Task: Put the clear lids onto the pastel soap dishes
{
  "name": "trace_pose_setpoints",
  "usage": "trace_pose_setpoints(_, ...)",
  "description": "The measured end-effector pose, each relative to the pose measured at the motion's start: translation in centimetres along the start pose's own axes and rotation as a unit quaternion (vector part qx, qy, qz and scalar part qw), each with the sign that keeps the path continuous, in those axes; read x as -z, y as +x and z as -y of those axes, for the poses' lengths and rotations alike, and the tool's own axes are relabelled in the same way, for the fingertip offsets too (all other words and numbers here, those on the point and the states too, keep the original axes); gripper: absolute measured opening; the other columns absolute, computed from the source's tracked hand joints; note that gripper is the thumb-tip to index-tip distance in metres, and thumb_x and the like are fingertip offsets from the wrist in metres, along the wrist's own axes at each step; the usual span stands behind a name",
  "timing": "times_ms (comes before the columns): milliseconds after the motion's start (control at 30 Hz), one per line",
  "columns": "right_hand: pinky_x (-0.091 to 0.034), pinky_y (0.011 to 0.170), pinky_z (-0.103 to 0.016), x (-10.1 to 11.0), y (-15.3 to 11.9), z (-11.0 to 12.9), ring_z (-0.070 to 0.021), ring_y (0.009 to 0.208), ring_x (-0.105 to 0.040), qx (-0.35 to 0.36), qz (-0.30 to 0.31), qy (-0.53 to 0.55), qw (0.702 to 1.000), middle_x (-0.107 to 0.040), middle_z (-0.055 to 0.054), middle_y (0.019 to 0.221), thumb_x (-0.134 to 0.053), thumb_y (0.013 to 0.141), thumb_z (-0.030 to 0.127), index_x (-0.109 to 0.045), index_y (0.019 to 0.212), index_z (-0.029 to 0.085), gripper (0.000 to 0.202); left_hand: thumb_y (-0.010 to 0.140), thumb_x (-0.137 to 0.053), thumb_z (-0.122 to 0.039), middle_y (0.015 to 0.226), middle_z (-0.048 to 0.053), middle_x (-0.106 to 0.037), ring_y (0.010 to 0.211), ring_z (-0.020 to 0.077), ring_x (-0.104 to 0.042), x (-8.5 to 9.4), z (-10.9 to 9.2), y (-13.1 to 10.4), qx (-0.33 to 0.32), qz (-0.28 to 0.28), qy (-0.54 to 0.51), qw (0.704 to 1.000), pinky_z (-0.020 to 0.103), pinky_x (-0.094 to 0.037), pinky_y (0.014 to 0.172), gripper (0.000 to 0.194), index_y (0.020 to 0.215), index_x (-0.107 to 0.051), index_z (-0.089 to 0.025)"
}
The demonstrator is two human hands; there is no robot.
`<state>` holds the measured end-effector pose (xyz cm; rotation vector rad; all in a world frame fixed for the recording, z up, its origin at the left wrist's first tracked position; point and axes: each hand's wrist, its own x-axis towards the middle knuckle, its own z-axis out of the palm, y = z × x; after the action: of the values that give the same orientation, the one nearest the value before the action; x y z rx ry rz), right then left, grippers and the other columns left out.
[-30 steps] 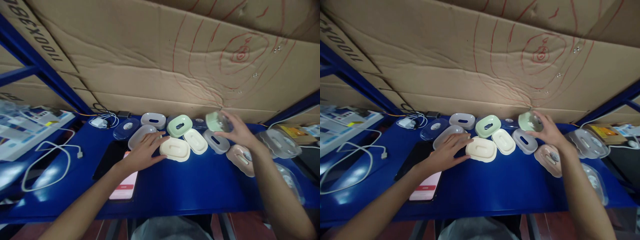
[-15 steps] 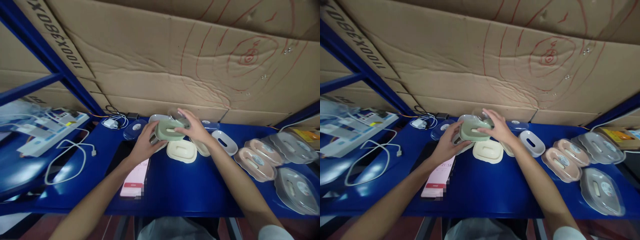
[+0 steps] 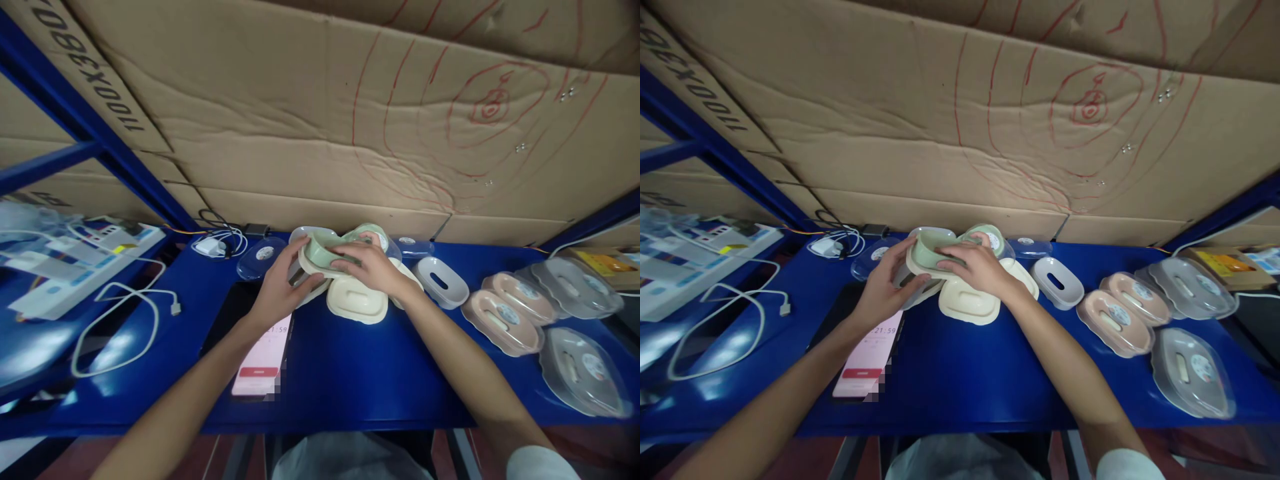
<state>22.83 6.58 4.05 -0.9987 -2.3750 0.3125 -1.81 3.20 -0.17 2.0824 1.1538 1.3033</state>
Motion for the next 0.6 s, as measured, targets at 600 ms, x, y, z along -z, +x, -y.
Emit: trace_pose_setpoints(600, -0.049, 0.105, -0.076, 8.7, -28.6, -3.0, -0.0512, 0.140, -0.057, -0.313, -0.059, -0.378, 0.869, -0.057, -0.023, 0.156, -0.053, 0.103, 0.056, -0.040, 0.165, 0.029, 0.069, 0.105, -0.061, -0.035, 0.144, 0.013, -0.064, 0.132, 0.0359, -0.063, 0.8, -3.3, 0.1, -0.101, 0.003, 0.251, 0.963, 0.057, -0.051, 0.112, 0.023, 0.126, -0.068, -0.027)
